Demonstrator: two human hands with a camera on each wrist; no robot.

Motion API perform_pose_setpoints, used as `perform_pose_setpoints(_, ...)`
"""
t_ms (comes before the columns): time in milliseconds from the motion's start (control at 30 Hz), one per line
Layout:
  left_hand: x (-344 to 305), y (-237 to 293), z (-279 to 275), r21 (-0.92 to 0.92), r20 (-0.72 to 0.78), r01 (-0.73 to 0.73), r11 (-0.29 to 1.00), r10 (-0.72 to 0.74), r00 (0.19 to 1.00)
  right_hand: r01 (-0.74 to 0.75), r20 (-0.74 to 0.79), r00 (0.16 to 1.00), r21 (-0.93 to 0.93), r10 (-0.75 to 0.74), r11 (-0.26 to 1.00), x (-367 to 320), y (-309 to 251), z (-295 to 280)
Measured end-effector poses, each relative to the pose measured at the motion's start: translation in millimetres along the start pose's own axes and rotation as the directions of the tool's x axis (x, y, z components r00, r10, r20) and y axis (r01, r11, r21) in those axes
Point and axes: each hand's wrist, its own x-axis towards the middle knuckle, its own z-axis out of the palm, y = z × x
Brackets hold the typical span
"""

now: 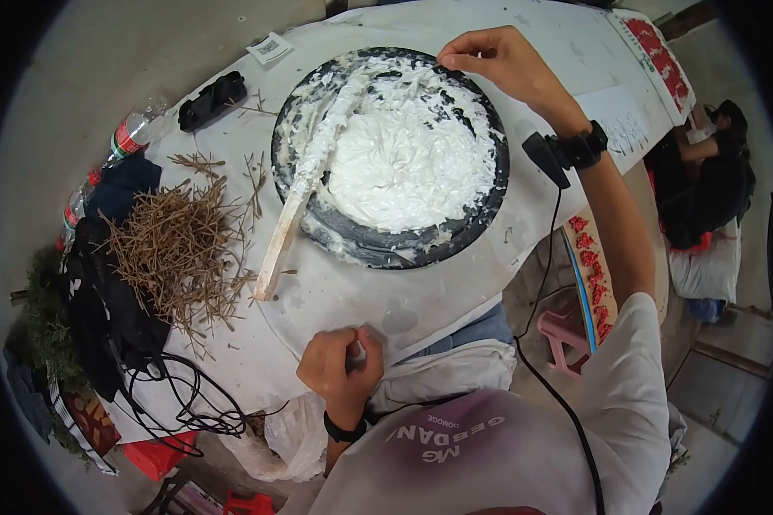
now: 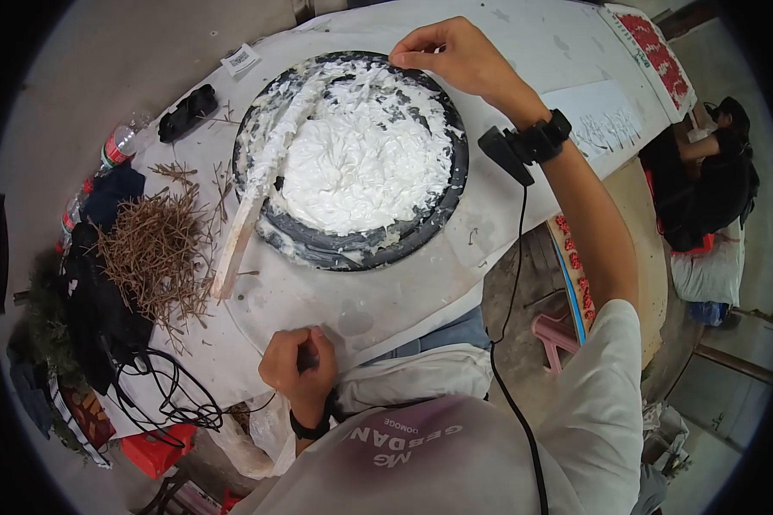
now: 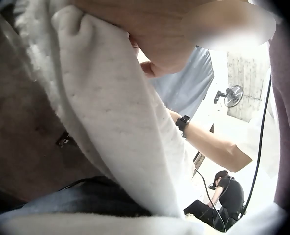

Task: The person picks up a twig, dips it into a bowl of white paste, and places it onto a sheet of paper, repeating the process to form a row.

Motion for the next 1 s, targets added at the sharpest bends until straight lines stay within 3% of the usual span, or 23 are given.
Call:
perform_pose_setpoints(167,1,1,1,-0.003,-0.011,0.024,1.000,-0.024,1.000,0.043,-0.065,0.997,0.092,-0.037,0.995,-2,-16,-3)
perform_pose_setpoints(267,2,2,0,0.003,-0.009,0.028,1.000,-0.028,1.000,0.106,-0.276,0.958,0.077,-0.081,0.991,-8,-38,2)
perform_pose_setpoints(300,2,1,1,0.007,-0.015,0.034,0.999,-0.034,0.999,0.112,-0.270,0.959,0.079,-0.087,0.991,-11,-48,7)
perform_pose_setpoints(400,2,2,1,-0.004,-0.009,0.019,1.000,-0.019,1.000,0.257,-0.426,0.842,-0.225,-0.332,0.940,-15,-86,34)
perform_pose_setpoints(433,1,2,-1,0.001,-0.008,0.022,1.000,-0.022,1.000,0.259,-0.424,0.843,-0.220,-0.331,0.941,-15,-90,42)
perform_pose_setpoints(533,1,-1,1,-0.015,-0.013,0.003,1.000,-0.003,1.000,0.413,-0.283,0.798,-0.387,-0.532,0.825,-10,-96,63)
perform_pose_setpoints(667,1,-1,0,-0.021,-0.010,0.005,1.000,-0.005,1.000,0.523,-0.189,0.777,-0.338,-0.601,0.783,-9,-96,68)
perform_pose_setpoints(1000,1,0,0,-0.022,-0.028,0.010,1.000,-0.010,1.000,0.543,-0.006,0.817,-0.326,-0.576,0.774,-28,-96,63)
